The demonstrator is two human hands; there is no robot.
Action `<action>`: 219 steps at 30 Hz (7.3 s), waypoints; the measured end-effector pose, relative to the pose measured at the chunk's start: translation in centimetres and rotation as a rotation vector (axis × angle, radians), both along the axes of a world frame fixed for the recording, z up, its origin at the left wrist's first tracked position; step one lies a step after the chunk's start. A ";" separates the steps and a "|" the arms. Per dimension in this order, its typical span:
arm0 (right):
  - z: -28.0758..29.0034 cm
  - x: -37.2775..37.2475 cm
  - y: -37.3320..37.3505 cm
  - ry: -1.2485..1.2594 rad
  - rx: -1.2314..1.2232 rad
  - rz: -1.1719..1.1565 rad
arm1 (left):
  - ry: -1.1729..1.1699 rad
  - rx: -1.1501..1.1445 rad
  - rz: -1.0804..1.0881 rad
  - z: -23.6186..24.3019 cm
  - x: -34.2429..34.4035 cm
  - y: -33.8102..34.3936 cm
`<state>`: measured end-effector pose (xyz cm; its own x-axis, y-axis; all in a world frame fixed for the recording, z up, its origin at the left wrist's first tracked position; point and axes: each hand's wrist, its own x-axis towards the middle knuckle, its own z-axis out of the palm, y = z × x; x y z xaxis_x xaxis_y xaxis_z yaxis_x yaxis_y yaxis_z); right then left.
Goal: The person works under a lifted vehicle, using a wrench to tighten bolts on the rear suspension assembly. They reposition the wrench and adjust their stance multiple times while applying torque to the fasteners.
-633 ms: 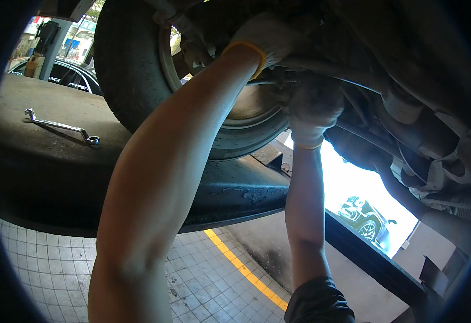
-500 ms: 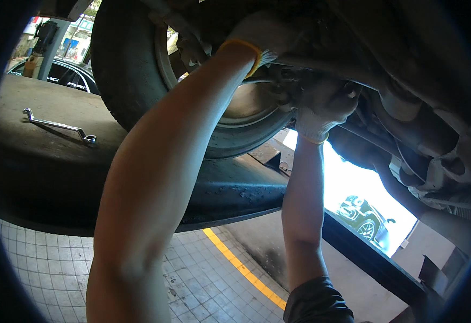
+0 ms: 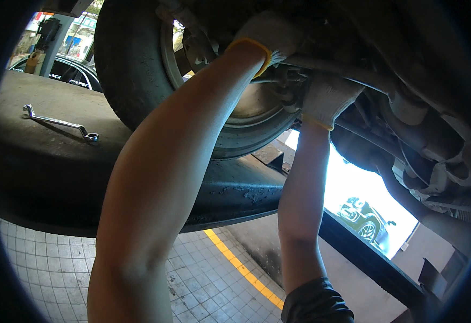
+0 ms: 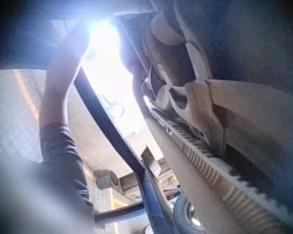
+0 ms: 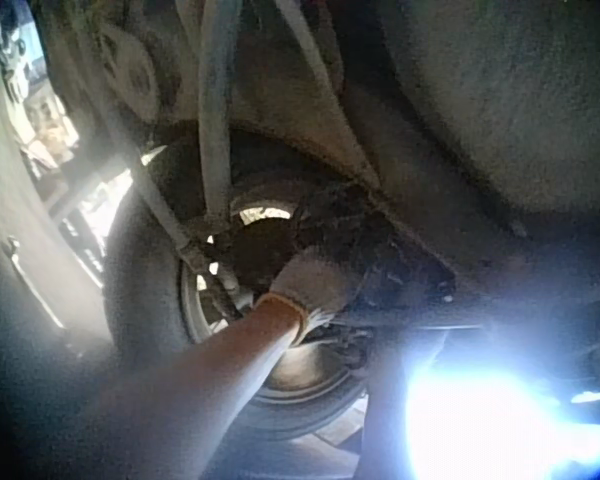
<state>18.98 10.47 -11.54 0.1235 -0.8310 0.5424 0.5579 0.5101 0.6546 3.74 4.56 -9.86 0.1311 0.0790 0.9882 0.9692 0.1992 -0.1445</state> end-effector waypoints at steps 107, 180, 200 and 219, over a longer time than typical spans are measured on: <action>-2.1 0.6 -2.4 0.039 -0.247 0.044 | 0.044 0.022 -0.016 -0.7 -0.5 0.0; -6.9 -2.4 -1.7 -0.241 -0.146 -0.377 | 0.044 0.014 0.003 -0.6 -0.6 -0.2; -5.0 -0.1 -4.4 -0.097 -0.095 -0.022 | 0.245 0.281 -0.190 -1.2 -1.3 -0.7; -3.4 0.8 -5.1 0.018 -0.081 -0.047 | 0.261 0.353 -0.245 -1.4 -1.1 -1.1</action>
